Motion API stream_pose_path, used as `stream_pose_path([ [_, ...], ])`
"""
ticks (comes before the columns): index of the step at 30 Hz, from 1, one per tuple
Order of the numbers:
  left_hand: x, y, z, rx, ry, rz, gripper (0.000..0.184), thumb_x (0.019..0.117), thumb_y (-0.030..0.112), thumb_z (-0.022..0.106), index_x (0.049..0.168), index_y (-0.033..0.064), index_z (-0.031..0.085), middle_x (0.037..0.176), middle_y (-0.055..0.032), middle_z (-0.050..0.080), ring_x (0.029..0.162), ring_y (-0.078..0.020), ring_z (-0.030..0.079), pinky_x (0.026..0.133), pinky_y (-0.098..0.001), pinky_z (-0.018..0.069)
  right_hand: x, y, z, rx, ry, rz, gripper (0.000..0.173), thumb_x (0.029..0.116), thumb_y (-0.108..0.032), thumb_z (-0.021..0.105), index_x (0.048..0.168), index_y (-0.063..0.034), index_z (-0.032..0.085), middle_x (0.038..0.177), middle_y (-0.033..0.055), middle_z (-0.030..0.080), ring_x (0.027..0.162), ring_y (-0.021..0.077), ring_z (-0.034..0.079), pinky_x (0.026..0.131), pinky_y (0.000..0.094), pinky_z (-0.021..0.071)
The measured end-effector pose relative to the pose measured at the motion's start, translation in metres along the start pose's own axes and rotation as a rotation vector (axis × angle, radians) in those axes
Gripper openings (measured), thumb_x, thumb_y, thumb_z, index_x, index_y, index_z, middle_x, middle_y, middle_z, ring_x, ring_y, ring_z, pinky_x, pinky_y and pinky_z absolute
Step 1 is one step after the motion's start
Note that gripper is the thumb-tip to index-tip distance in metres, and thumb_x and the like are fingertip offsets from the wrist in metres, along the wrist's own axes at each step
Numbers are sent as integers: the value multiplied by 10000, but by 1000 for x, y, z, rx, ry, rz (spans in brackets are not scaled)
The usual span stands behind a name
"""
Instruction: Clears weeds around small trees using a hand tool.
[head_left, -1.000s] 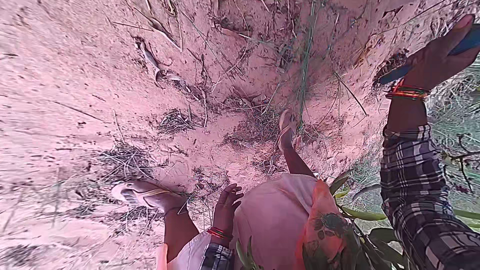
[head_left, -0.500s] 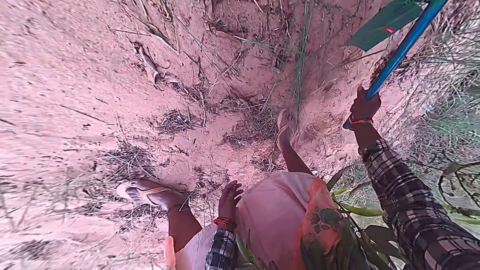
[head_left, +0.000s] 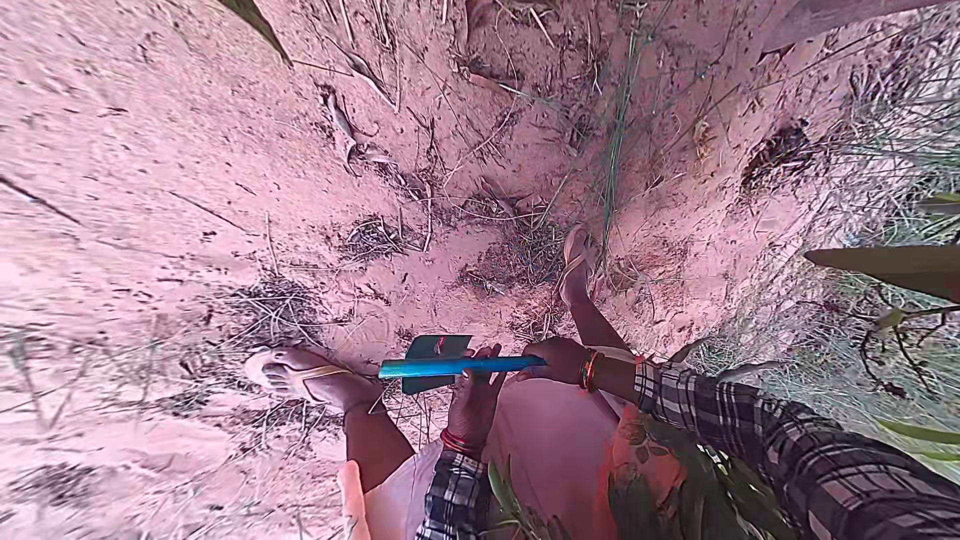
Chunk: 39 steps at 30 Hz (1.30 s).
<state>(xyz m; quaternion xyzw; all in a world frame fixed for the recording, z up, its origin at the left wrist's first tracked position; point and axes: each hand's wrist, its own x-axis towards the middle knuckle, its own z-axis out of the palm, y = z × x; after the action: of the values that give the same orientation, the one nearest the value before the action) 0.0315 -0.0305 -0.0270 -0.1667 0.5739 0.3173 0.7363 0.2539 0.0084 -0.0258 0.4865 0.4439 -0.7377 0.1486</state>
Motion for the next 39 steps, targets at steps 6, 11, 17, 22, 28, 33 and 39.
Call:
stream_pose_path([
  [6,12,10,-16,-188,465,12,495,1122,393,231,730,253,498,673,95,626,714,-68,681,730,-279,599,-12,166,-143,402,1127,465,618,980,-356,711,1446,11,537,1460,242,546,1295,350,574,1093,488,461],
  [11,5,14,1,-110,266,10,599,1125,433,192,651,259,515,603,90,599,669,-81,671,805,-342,610,-19,235,-291,98,1199,566,1136,847,-267,852,1621,62,89,1674,297,189,1559,364,258,1273,451,244],
  [17,5,4,-2,91,161,30,566,1126,262,215,640,225,505,525,86,528,563,-81,608,805,-349,601,16,167,-345,46,1098,503,565,1128,-397,345,1381,60,562,1366,281,602,1292,365,580,1120,520,406],
  [22,6,-1,2,147,264,-67,495,1136,255,287,682,188,472,526,65,510,543,-105,591,759,-365,601,26,170,-310,374,1344,467,516,1140,-395,266,1108,5,592,844,69,519,689,146,514,705,353,486],
  [28,4,10,6,39,375,-122,476,1139,304,285,709,205,463,517,84,476,516,-76,561,717,-309,590,9,184,-252,744,1639,411,481,1125,-448,342,1245,-44,573,907,61,600,750,158,610,709,349,550],
  [33,2,22,8,6,370,-103,489,1139,314,297,698,202,477,517,80,485,519,-78,567,715,-310,592,40,171,-228,927,1297,576,909,992,-774,300,1653,-155,213,1690,178,243,1518,377,315,1139,670,347],
  [39,-2,27,8,112,362,-82,477,1136,273,330,687,181,464,528,61,495,532,-99,577,716,-329,592,145,51,-282,318,1242,681,904,929,-472,741,1539,72,356,1533,299,449,1454,398,415,1207,499,337],
])
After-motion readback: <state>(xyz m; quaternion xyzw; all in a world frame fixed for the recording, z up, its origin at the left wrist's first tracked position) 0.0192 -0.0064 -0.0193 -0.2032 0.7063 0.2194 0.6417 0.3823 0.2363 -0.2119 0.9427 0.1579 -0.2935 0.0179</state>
